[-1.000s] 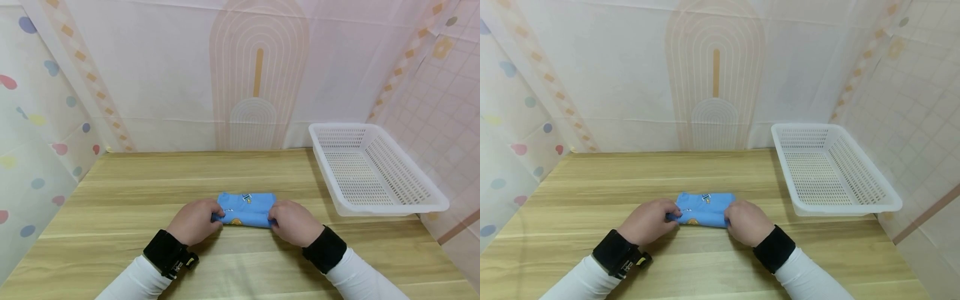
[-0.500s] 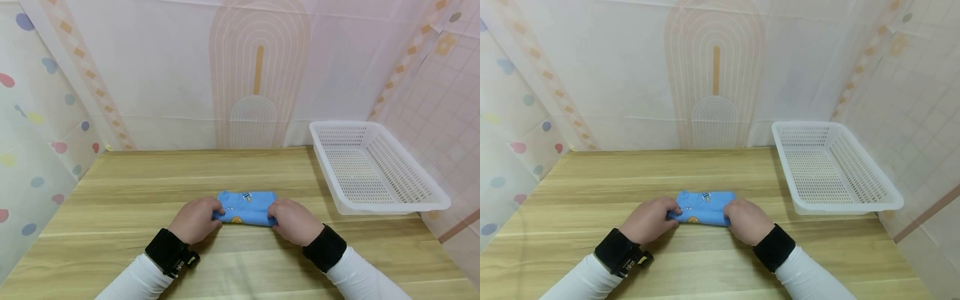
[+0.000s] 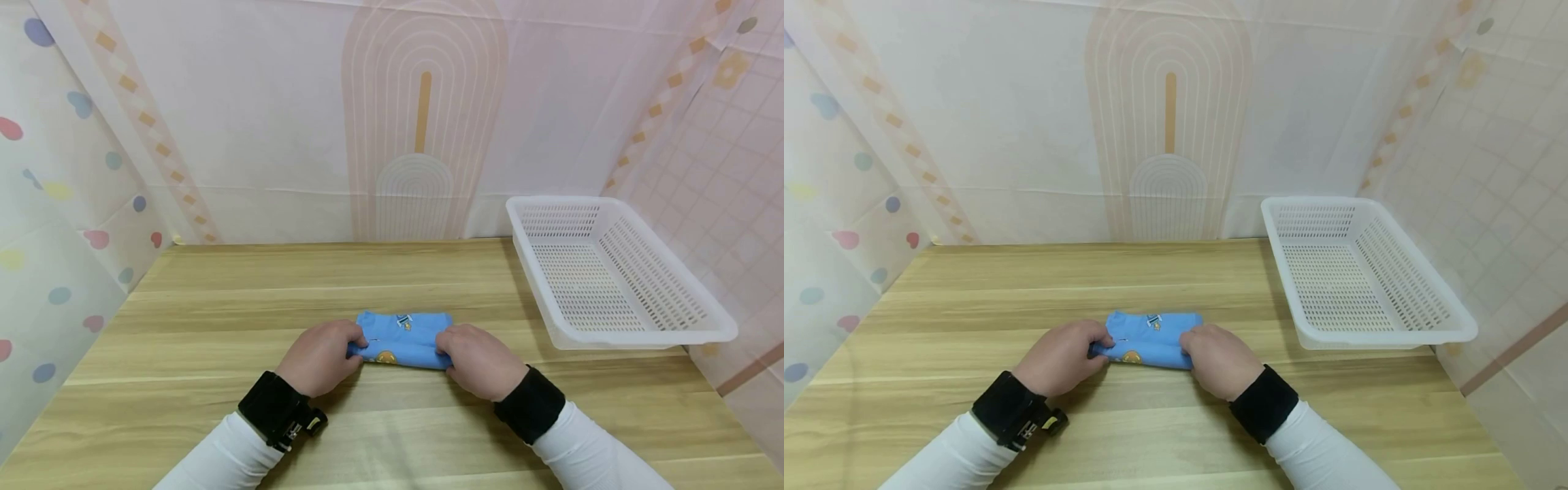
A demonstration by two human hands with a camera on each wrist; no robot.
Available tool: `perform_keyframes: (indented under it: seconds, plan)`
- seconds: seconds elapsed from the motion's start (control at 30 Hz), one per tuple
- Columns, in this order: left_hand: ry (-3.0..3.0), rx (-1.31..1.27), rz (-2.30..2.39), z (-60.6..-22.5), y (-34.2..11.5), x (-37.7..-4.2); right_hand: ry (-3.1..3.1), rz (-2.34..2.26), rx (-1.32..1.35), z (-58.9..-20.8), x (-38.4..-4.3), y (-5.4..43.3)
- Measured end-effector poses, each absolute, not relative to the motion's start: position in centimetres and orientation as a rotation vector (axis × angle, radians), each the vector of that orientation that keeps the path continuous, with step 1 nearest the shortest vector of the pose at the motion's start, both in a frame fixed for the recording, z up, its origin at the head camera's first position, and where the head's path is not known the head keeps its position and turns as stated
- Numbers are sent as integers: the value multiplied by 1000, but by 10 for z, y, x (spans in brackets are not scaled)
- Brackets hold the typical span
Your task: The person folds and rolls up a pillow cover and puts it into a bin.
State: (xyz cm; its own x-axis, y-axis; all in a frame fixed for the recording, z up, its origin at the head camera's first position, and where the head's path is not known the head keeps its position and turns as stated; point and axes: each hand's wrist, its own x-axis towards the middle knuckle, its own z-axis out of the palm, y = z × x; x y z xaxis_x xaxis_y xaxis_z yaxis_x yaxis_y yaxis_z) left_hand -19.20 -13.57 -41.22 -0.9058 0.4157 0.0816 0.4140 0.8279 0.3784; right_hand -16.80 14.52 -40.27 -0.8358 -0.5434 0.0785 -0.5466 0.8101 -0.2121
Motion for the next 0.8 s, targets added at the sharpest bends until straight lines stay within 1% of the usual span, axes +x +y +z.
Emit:
perform_keyframes:
  seconds: [0.5, 0.8]
  plan:
    - [2936, 633, 678, -412, -137, -193, -3027, 355, 836, -403, -168, 144]
    - [2865, 559, 717, -412, -139, -196, -3052, 364, 852, -404, -168, 145]
